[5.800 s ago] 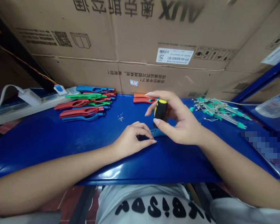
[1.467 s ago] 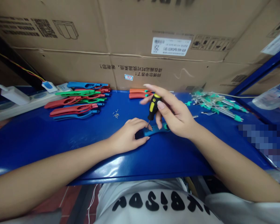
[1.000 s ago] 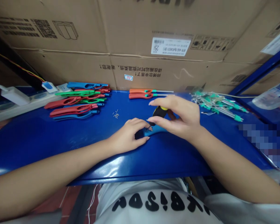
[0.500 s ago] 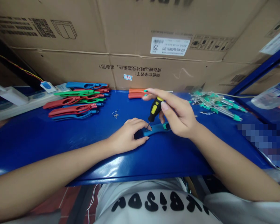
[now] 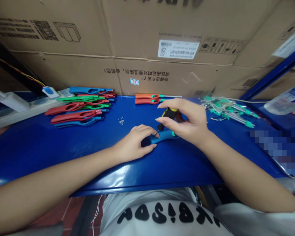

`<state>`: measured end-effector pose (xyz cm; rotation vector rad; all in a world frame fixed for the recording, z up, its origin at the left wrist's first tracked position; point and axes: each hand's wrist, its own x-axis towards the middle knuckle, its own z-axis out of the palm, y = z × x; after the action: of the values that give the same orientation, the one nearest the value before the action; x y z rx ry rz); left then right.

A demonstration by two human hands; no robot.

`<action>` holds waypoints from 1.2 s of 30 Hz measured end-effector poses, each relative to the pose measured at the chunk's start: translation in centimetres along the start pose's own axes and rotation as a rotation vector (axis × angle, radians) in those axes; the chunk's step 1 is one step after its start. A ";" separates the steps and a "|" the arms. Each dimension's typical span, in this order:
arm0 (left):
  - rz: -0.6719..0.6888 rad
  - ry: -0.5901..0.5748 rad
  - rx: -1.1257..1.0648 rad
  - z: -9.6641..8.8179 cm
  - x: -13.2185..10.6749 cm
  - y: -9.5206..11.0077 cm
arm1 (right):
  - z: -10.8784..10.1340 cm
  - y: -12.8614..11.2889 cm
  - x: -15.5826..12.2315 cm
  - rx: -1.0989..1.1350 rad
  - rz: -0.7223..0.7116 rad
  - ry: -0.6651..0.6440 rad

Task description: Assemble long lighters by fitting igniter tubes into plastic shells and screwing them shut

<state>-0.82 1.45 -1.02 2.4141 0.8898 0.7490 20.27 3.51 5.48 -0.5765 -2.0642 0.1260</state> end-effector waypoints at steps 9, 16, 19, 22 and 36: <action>0.000 -0.010 -0.002 0.0 0.0 -0.1 | 0.2 0.1 0.0 0.135 0.040 -0.019; 0.004 -0.021 -0.010 -0.1 0.0 0.0 | -0.2 0.4 0.1 0.075 -0.017 -0.121; 0.002 -0.018 -0.011 -0.1 0.0 0.0 | -0.4 0.7 0.1 0.036 0.006 -0.098; -0.002 -0.016 -0.008 0.0 0.0 0.0 | -0.9 1.0 0.1 -0.129 -0.085 -0.035; -0.013 -0.013 -0.001 0.0 0.0 0.0 | -0.6 -0.3 0.3 0.006 -0.030 -0.123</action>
<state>-0.83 1.42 -1.00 2.4074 0.8981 0.7277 20.54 3.32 6.13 -0.5460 -2.1901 0.1541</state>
